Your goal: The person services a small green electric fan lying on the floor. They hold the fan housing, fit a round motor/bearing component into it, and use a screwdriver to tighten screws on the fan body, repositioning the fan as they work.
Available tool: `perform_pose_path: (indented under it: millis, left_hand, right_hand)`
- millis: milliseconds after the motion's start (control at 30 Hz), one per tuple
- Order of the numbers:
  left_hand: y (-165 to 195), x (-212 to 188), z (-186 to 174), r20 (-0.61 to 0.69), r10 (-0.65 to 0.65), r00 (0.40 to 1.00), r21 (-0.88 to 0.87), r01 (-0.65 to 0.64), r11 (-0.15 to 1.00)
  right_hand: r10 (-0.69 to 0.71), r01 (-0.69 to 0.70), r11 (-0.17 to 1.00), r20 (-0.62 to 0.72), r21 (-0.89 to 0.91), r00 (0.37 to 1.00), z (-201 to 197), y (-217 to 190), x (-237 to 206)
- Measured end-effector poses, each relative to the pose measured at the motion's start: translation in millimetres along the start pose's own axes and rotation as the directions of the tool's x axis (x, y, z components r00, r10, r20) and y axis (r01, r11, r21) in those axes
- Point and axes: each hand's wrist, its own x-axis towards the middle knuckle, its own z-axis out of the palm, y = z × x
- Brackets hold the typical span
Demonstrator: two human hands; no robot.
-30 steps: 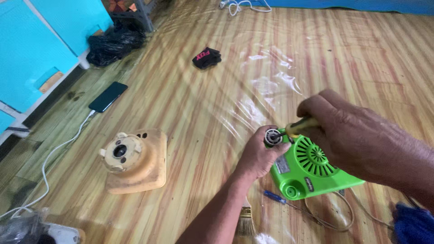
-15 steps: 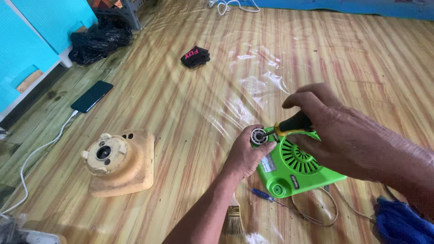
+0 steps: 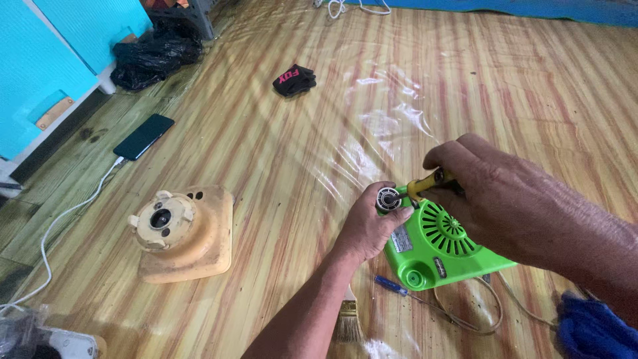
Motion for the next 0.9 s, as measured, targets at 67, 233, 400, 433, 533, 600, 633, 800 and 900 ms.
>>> perform_pose_path:
  millis: [67,233,400,433,533,600,633,800,900]
  left_hand:
    - [-1.0,1.2,-0.3,0.004,0.005,1.000,0.026,-0.005,1.000]
    - [-2.6,3.8,1.7,0.028,-0.033,0.999,-0.039,0.034,0.999]
    - [-7.7,2.4,8.1,-0.119,0.053,0.991,0.029,-0.050,0.998]
    - [-9.2,3.3,9.1,-0.116,0.064,0.991,0.026,-0.061,0.998]
    - [-14.9,4.9,7.5,-0.114,0.070,0.991,0.062,-0.063,0.996]
    - [-17.7,6.0,4.5,-0.114,0.067,0.991,0.092,-0.056,0.994]
    - [-18.1,7.0,3.8,-0.113,0.064,0.992,0.101,-0.053,0.993]
    - [-15.8,6.3,-0.4,-0.095,0.079,0.992,0.091,-0.071,0.993]
    - [-11.7,4.7,0.4,-0.115,0.098,0.989,0.158,-0.079,0.984]
  right_hand:
    - [-0.048,0.049,0.997,-0.026,0.058,0.999,4.7,2.3,3.5]
    - [-0.264,0.275,0.960,-0.151,0.056,0.953,3.3,2.4,9.0]
    - [-0.190,0.203,0.976,-0.154,0.073,0.970,-9.1,-9.7,17.5]
    - [-0.192,0.206,0.975,-0.149,0.084,0.970,-11.2,-11.8,20.1]
    - [-0.157,0.165,0.986,-0.186,0.028,0.970,-8.6,-18.0,27.6]
    - [-0.129,0.122,0.992,-0.213,-0.044,0.969,-2.7,-22.4,35.6]
    - [-0.115,0.098,0.991,-0.214,-0.087,0.970,0.2,-23.9,39.6]
    - [-0.229,0.249,0.966,-0.217,0.072,0.949,4.7,-26.1,46.1]
    - [-0.188,0.218,0.968,-0.211,0.127,0.959,-0.1,-26.5,36.8]
